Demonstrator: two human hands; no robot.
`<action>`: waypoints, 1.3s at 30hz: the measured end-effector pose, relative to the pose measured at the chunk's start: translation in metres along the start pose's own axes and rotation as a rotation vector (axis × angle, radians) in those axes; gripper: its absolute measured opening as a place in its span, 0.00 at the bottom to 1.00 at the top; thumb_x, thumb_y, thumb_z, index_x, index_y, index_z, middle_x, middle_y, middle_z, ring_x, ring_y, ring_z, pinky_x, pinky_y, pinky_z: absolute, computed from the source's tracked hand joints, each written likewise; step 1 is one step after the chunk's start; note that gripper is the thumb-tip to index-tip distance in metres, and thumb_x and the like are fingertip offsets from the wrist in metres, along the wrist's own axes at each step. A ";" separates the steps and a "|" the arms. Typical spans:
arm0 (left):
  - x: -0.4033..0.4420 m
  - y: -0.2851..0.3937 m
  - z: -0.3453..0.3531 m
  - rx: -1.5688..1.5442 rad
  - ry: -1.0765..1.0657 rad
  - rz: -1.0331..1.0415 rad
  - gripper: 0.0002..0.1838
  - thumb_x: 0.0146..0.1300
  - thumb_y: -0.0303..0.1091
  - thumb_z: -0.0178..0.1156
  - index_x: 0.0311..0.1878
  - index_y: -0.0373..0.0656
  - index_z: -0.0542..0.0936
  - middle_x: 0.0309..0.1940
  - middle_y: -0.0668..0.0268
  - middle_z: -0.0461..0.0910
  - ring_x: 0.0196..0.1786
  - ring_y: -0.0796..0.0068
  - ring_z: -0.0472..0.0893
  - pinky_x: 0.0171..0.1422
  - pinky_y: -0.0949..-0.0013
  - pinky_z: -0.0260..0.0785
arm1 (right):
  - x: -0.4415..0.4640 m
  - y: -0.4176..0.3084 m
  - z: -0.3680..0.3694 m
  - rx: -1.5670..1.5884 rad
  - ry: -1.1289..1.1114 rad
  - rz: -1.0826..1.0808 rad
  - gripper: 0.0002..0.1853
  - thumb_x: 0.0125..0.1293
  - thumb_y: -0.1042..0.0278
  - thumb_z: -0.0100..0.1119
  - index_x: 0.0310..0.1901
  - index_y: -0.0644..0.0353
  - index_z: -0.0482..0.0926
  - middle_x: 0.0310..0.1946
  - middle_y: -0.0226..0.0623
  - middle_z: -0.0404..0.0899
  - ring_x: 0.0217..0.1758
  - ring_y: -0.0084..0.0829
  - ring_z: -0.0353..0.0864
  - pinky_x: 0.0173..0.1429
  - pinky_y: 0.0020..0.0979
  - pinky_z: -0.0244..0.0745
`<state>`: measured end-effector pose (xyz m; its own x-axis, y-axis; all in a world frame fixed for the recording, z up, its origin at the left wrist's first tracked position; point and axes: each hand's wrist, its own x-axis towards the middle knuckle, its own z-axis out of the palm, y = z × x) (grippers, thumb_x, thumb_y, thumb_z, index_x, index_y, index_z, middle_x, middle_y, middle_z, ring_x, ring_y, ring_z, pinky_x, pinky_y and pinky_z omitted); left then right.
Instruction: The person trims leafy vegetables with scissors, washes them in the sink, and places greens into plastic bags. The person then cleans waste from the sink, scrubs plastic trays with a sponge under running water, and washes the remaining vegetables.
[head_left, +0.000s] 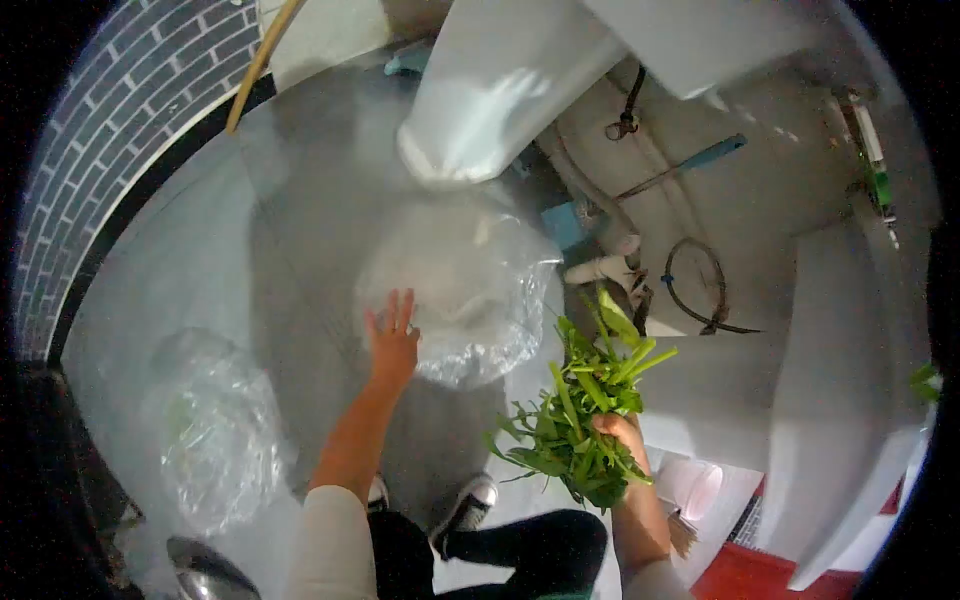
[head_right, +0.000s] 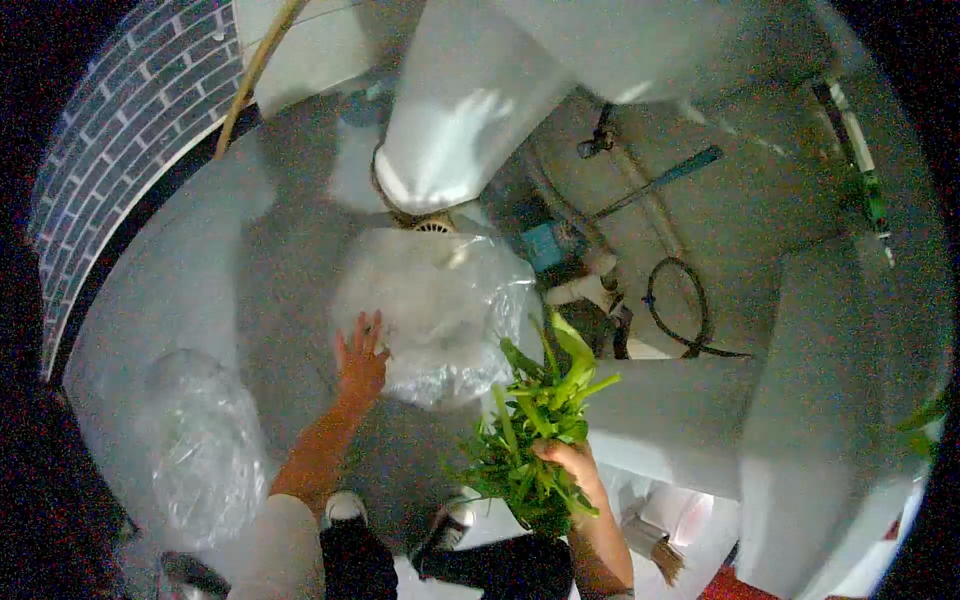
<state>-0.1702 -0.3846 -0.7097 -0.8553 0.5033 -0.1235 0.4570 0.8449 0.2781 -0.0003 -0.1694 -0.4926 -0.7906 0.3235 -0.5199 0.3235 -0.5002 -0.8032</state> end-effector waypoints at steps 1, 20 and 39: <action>0.021 -0.004 0.019 0.159 0.185 0.138 0.09 0.51 0.35 0.53 0.36 0.55 0.79 0.65 0.66 0.41 0.66 0.65 0.46 0.60 0.47 0.46 | 0.017 0.015 0.002 -0.008 -0.001 -0.021 0.29 0.42 0.74 0.54 0.51 0.68 0.62 0.35 0.36 0.71 0.27 0.23 0.68 0.32 0.23 0.66; -0.037 -0.057 -0.128 -0.871 0.030 0.094 0.42 0.45 0.25 0.56 0.63 0.45 0.45 0.55 0.52 0.57 0.54 0.57 0.64 0.51 0.69 0.62 | 0.167 0.148 0.112 0.626 -0.071 0.019 0.18 0.55 0.56 0.49 0.45 0.56 0.67 0.37 0.33 0.70 0.37 0.31 0.69 0.41 0.32 0.68; -0.188 -0.070 0.005 -0.196 0.137 0.518 0.23 0.35 0.38 0.63 0.41 0.49 0.73 0.44 0.65 0.70 0.49 0.64 0.67 0.51 0.51 0.56 | 0.133 0.119 0.075 -1.311 -0.317 -0.067 0.22 0.52 0.49 0.53 0.28 0.66 0.76 0.21 0.39 0.74 0.25 0.25 0.74 0.29 0.24 0.68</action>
<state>-0.0403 -0.5377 -0.7111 -0.5617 0.8035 0.1971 0.7823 0.4383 0.4426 -0.1059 -0.2459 -0.6357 -0.8519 0.0299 -0.5228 0.3932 0.6960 -0.6008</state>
